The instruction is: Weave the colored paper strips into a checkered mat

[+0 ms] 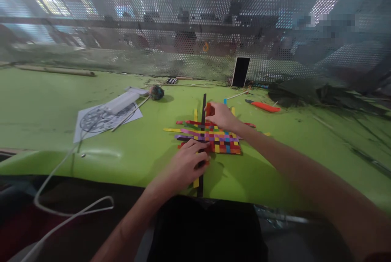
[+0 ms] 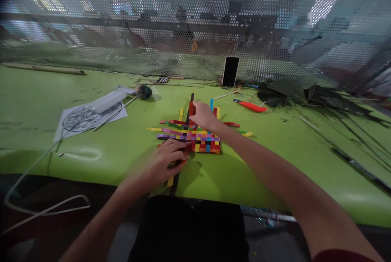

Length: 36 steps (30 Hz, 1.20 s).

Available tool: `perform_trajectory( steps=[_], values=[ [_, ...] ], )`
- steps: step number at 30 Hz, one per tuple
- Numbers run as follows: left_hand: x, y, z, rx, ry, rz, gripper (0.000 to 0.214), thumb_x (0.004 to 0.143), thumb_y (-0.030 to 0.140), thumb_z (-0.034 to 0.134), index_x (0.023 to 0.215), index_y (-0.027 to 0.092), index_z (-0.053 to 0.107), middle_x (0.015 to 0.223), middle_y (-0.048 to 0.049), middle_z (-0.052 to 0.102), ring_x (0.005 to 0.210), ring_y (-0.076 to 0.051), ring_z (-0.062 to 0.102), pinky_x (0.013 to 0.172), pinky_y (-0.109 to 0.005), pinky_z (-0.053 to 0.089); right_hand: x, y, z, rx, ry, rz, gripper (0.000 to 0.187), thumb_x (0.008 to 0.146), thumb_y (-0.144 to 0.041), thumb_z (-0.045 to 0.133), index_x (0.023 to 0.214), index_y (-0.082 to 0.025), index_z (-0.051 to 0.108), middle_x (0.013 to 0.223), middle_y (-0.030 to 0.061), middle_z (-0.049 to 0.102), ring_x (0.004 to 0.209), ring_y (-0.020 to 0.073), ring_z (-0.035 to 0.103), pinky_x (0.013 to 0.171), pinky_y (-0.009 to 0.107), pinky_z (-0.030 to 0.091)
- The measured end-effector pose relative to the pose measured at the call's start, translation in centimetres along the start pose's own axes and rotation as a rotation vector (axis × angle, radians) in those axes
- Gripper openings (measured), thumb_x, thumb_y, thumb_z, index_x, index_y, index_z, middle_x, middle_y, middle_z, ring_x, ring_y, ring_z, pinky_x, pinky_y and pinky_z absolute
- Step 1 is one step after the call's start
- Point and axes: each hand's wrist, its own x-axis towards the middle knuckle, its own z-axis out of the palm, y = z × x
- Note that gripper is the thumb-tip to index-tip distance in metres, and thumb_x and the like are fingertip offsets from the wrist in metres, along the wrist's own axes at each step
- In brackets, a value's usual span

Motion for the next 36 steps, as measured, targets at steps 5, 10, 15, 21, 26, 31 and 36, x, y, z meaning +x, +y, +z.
perform_trajectory(
  steps=[5,10,15,21,26,31,36],
  values=[
    [0.0,0.2,-0.1,0.001,0.0,-0.011,0.01,0.095,0.018,0.06,0.09,0.018,0.069,0.126,-0.0087,0.067,0.119,-0.026,0.057,0.099,-0.046,0.053,-1.2,0.6,-0.3,-0.067,-0.084,-0.108,0.016,0.08,-0.001,0.062,0.082,-0.014,0.072,0.086,0.0083,0.076,0.079,0.0186,0.068,0.075,0.028,0.05],
    [0.1,0.2,-0.1,-0.003,0.022,-0.004,0.011,0.095,0.016,0.06,0.092,0.019,0.07,0.126,-0.0083,0.068,0.116,-0.026,0.058,0.098,-0.045,0.053,-3.0,1.3,-0.2,-0.11,-0.054,-0.366,0.027,0.083,-0.001,0.058,0.094,-0.015,0.078,0.095,0.0095,0.078,0.09,0.022,0.07,0.086,0.035,0.051],
    [-0.1,0.1,-0.3,0.001,0.017,0.008,0.012,0.095,0.018,0.06,0.09,0.018,0.071,0.128,-0.01,0.067,0.117,-0.026,0.06,0.098,-0.046,0.054,-4.6,2.6,0.2,-0.142,-0.045,-0.513,0.03,0.087,-0.003,0.058,0.102,-0.016,0.08,0.104,0.0127,0.078,0.102,0.025,0.068,0.093,0.042,0.053],
    [-0.5,0.4,-0.5,-0.05,0.033,0.032,0.015,0.096,0.014,0.059,0.101,0.017,0.072,0.119,-0.0114,0.066,0.113,-0.024,0.062,0.095,-0.042,0.056,-5.5,2.7,0.0,-0.162,-0.123,-0.563,0.027,0.093,-0.013,0.061,0.112,-0.018,0.079,0.118,0.016,0.075,0.112,0.0285,0.066,0.102,0.052,0.05],
    [-0.7,0.5,-0.5,-0.086,0.039,0.036,0.016,0.098,0.013,0.058,0.105,0.016,0.072,0.112,-0.0106,0.067,0.11,-0.024,0.063,0.092,-0.039,0.056,-5.9,2.2,0.4,-0.181,-0.116,-0.548,0.028,0.09,-0.03,0.072,0.112,-0.013,0.079,0.115,0.0179,0.076,0.113,0.0304,0.065,0.104,0.051,0.047],
    [-0.8,0.4,-0.5,-0.092,0.025,0.022,0.016,0.099,0.015,0.058,0.106,0.017,0.072,0.112,-0.01,0.067,0.115,-0.024,0.063,0.095,-0.041,0.056,-6.2,2.2,0.6,-0.138,-0.116,-0.483,0.03,0.089,-0.032,0.074,0.114,-0.016,0.078,0.117,0.015,0.075,0.114,0.0299,0.062,0.1,0.047,0.047],
    [-1.0,0.5,-0.5,-0.053,0.078,0.061,0.015,0.1,0.017,0.058,0.108,0.016,0.07,0.113,-0.0103,0.071,0.113,-0.024,0.065,0.098,-0.044,0.056,-6.6,1.7,0.3,-0.143,-0.118,-0.386,0.049,0.088,-0.035,0.075,0.132,-0.013,0.069,0.12,0.018,0.07,0.112,0.0298,0.061,0.098,0.044,0.048]
  ],
)
